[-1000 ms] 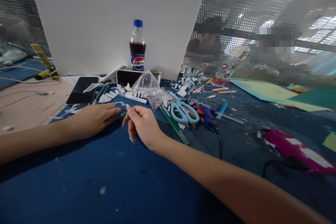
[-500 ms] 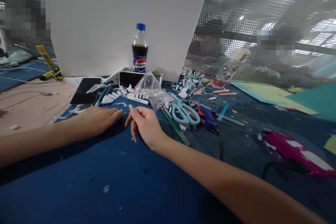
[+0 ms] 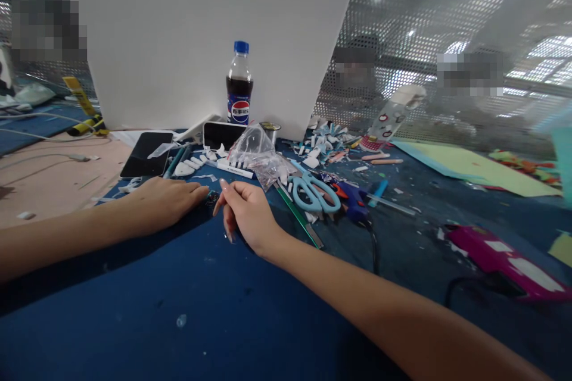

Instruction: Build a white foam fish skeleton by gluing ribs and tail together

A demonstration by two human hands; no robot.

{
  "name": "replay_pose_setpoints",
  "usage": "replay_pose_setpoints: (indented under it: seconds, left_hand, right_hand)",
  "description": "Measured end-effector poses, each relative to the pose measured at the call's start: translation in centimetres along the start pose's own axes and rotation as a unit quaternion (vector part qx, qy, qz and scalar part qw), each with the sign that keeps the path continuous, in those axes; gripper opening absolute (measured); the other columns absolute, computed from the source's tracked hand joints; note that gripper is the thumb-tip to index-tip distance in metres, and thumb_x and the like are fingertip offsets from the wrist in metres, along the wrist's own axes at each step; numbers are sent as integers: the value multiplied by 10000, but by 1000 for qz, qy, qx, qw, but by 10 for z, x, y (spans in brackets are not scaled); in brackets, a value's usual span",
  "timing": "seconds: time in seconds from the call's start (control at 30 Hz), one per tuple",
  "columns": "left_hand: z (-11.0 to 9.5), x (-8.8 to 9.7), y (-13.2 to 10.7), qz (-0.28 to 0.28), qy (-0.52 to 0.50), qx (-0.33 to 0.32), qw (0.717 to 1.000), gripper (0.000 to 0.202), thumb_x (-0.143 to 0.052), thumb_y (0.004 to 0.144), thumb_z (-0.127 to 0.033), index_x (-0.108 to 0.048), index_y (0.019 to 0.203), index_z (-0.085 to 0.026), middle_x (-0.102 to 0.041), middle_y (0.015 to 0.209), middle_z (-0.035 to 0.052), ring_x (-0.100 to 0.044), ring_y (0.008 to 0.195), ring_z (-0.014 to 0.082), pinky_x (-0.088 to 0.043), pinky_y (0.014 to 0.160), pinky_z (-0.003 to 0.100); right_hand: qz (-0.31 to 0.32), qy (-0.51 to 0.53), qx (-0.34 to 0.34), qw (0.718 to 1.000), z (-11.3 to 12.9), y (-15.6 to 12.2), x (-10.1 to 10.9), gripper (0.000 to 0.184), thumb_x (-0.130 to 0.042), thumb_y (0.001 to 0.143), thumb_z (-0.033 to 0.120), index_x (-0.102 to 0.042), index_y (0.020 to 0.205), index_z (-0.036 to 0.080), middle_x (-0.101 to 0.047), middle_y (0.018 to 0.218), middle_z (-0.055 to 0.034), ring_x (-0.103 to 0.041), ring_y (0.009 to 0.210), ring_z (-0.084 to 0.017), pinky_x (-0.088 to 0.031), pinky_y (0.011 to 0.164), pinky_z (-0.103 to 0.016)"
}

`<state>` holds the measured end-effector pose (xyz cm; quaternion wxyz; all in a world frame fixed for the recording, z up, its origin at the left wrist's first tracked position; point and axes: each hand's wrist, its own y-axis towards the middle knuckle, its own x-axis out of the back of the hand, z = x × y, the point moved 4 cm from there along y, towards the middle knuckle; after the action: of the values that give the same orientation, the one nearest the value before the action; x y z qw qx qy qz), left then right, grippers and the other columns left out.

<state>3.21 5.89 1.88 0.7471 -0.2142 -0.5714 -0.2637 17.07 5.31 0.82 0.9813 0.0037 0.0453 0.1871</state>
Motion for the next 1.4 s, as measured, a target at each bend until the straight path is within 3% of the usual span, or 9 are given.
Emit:
replay_pose_setpoints:
  seconds: [0.13, 0.27, 0.33, 0.43, 0.5, 0.6, 0.7, 0.97, 1.4]
  left_hand:
    - [-1, -2, -4, -24, -19, 11, 999, 168, -392, 870, -59, -520, 954, -127, -621, 815, 84, -613, 688, 219, -273, 474, 279]
    - [1, -1, -9, -149, -165, 81, 972, 156, -339, 911, -163, -458, 810, -167, -512, 649, 17, -491, 568, 160, -276, 502, 275]
    - [1, -4, -11, -175, -332, 127, 918, 172, -339, 918, -238, -418, 774, -186, -433, 598, -27, -417, 525, 127, -282, 497, 253]
    - [-4, -11, -9, -139, -586, 145, 785, 215, -377, 903, -342, -414, 756, -190, -361, 589, -53, -335, 507, 99, -283, 481, 219]
    - [-9, -12, -7, -120, -679, 139, 711, 227, -418, 882, -363, -430, 748, -181, -355, 603, -53, -309, 520, 91, -278, 487, 209]
    - [-9, -12, -7, -120, -731, 132, 658, 219, -450, 875, -341, -445, 740, -169, -374, 635, -41, -316, 561, 91, -282, 524, 208]
    - [-8, -13, -8, -122, -748, 122, 640, 232, -437, 897, -340, -447, 739, -171, -369, 654, -36, -296, 577, 96, -268, 530, 209]
    - [-10, -10, -8, -104, -759, 88, 637, 261, -449, 908, -334, -449, 705, -169, -398, 658, -33, -326, 587, 93, -288, 564, 209]
    - [-8, -6, -9, -103, -783, 82, 608, 257, -466, 894, -275, -447, 665, -159, -422, 580, -43, -316, 524, 76, -265, 506, 196]
  right_hand:
    - [-1, -4, 9, 1000, 1, 0, 0, 380, -480, 916, 341, -498, 574, 176, -427, 331, 83, -365, 238, -38, -306, 302, -163]
    - [-3, -19, 21, 1000, 3, 0, 2, 384, -484, 915, 360, -496, 578, 176, -419, 328, 87, -358, 235, -38, -311, 305, -166]
    - [-18, -29, 30, 999, 3, -1, 3, 382, -487, 913, 363, -493, 579, 178, -415, 327, 91, -355, 228, -37, -309, 298, -165]
    - [-45, -43, 49, 997, 5, -3, 5, 362, -507, 899, 371, -494, 588, 185, -404, 323, 97, -357, 219, -42, -301, 278, -163]
    - [-50, -69, 66, 994, 6, -7, 4, 351, -516, 889, 374, -500, 592, 188, -403, 326, 96, -364, 219, -45, -296, 269, -163]
    - [-59, -136, 107, 983, 10, -13, 2, 329, -508, 887, 343, -508, 598, 186, -415, 343, 90, -382, 229, -40, -291, 273, -154]
    - [-74, -180, 132, 972, 13, -18, 0, 308, -494, 889, 317, -508, 612, 184, -433, 357, 84, -400, 238, -39, -303, 286, -152]
    - [-106, -245, 193, 944, 17, -23, -2, 269, -460, 908, 296, -502, 667, 186, -430, 365, 84, -440, 273, -51, -338, 318, -151]
    - [-109, -245, 247, 931, 18, -27, -3, 242, -459, 930, 282, -474, 706, 191, -447, 405, 91, -479, 312, -43, -380, 342, -124]
